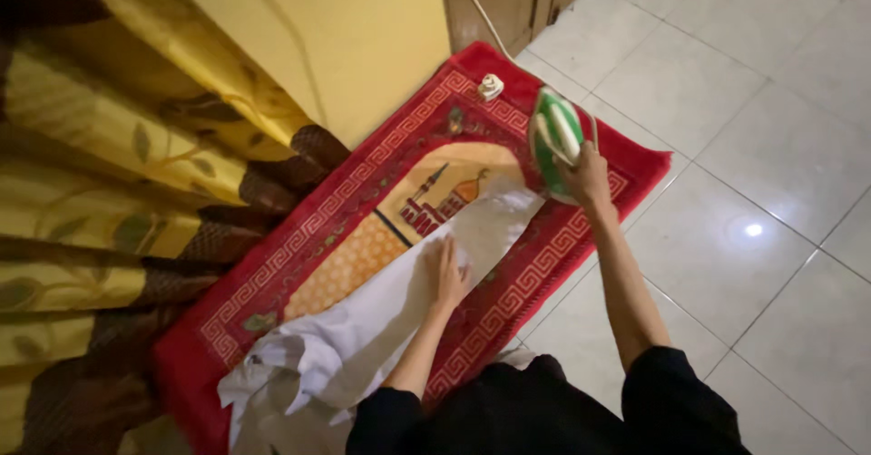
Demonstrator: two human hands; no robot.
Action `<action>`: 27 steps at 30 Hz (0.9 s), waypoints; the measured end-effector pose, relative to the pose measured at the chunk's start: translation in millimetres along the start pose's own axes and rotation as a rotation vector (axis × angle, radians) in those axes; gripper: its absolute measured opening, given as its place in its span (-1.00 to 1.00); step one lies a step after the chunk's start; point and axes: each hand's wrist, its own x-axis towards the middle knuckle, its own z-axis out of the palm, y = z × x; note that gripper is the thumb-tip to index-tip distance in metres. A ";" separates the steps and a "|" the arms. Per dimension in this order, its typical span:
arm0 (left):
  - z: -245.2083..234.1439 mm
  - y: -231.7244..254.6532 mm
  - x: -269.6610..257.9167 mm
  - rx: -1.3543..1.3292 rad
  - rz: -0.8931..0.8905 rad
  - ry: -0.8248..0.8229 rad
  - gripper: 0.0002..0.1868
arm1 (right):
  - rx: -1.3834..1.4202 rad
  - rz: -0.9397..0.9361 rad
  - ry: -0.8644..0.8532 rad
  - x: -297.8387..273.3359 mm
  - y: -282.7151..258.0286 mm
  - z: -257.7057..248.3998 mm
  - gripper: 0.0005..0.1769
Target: The person irons a white shirt on a red mat with a green iron, and then folds the shirt by hand.
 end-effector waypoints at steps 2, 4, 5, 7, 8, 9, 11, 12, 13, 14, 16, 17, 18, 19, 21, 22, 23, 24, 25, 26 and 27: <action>-16.8 -9.6 -21.8 0.006 -0.261 0.015 -0.13 | -0.239 -0.218 -0.255 -12.7 -38.6 -9.7 -0.52; -28.9 -11.6 -45.7 0.018 -0.293 0.118 -0.20 | -0.305 -0.136 -0.450 -45.3 -68.8 -6.0 -0.41; -34.5 -13.9 -53.9 0.030 -0.317 0.217 -0.27 | -0.373 -0.047 -0.639 -65.1 -79.6 1.0 -0.27; -38.6 -14.2 -66.2 0.009 -0.302 0.223 -0.29 | -0.372 -0.269 -0.600 -107.8 -88.7 20.2 -0.36; -38.2 -13.8 -69.1 -0.015 -0.272 0.235 -0.30 | -0.462 -0.252 -0.668 -121.7 -90.3 33.9 -0.38; -38.7 -12.3 -74.7 -0.013 -0.281 0.239 -0.30 | -0.553 -0.235 -0.735 -135.3 -89.9 47.9 -0.40; -40.5 -9.5 -80.7 0.120 -0.327 0.010 -0.30 | -0.586 -0.312 -0.673 -171.6 -85.9 70.6 -0.42; -40.9 -7.7 -80.3 0.121 -0.328 0.019 -0.30 | -0.616 -0.380 -0.603 -177.6 -83.3 79.9 -0.42; -40.6 -4.6 -80.2 0.129 -0.302 -0.089 -0.27 | -0.616 -0.390 -0.600 -173.8 -79.8 88.2 -0.42; -40.3 -1.1 -82.4 0.134 -0.277 -0.203 -0.24 | -0.629 -0.337 -0.567 -173.2 -74.4 94.9 -0.51; -37.9 4.7 -84.1 0.210 -0.206 -0.171 -0.25 | -0.643 -0.283 -0.534 -166.3 -59.9 109.7 -0.59; -36.0 6.9 -83.6 0.286 -0.135 -0.141 -0.26 | -0.642 -0.286 -0.498 -154.5 -52.1 119.0 -0.62; -34.9 8.1 -84.2 0.285 -0.133 -0.144 -0.26 | -0.640 -0.284 -0.463 -143.9 -44.4 128.2 -0.62; -34.1 9.3 -85.0 0.338 -0.129 -0.131 -0.28 | -0.641 -0.280 -0.464 -133.3 -37.9 137.1 -0.62; -34.0 9.6 -85.7 0.394 -0.129 -0.117 -0.30 | -0.707 -0.261 -0.412 -110.9 -33.3 152.7 -0.77; -34.6 8.7 -85.9 0.348 -0.135 -0.111 -0.30 | -0.705 -0.262 -0.413 -101.4 -33.9 156.8 -0.77; -35.1 8.2 -86.0 0.302 -0.141 -0.105 -0.31 | -0.678 -0.290 -0.389 -92.1 -35.7 158.0 -0.63; -35.5 8.3 -85.4 0.305 -0.142 -0.105 -0.31 | -0.650 -0.318 -0.363 -84.8 -39.4 159.1 -0.43; -35.3 8.8 -84.5 0.299 -0.133 -0.077 -0.31 | -0.647 -0.319 -0.364 -79.6 -43.6 161.2 -0.43; -35.0 10.5 -87.0 0.288 -0.121 -0.055 -0.30 | -0.661 -0.297 -0.377 -79.2 -44.2 160.7 -0.37; -34.9 9.7 -87.3 0.287 -0.120 -0.061 -0.30 | -0.675 -0.276 -0.390 -80.8 -42.8 160.0 -0.32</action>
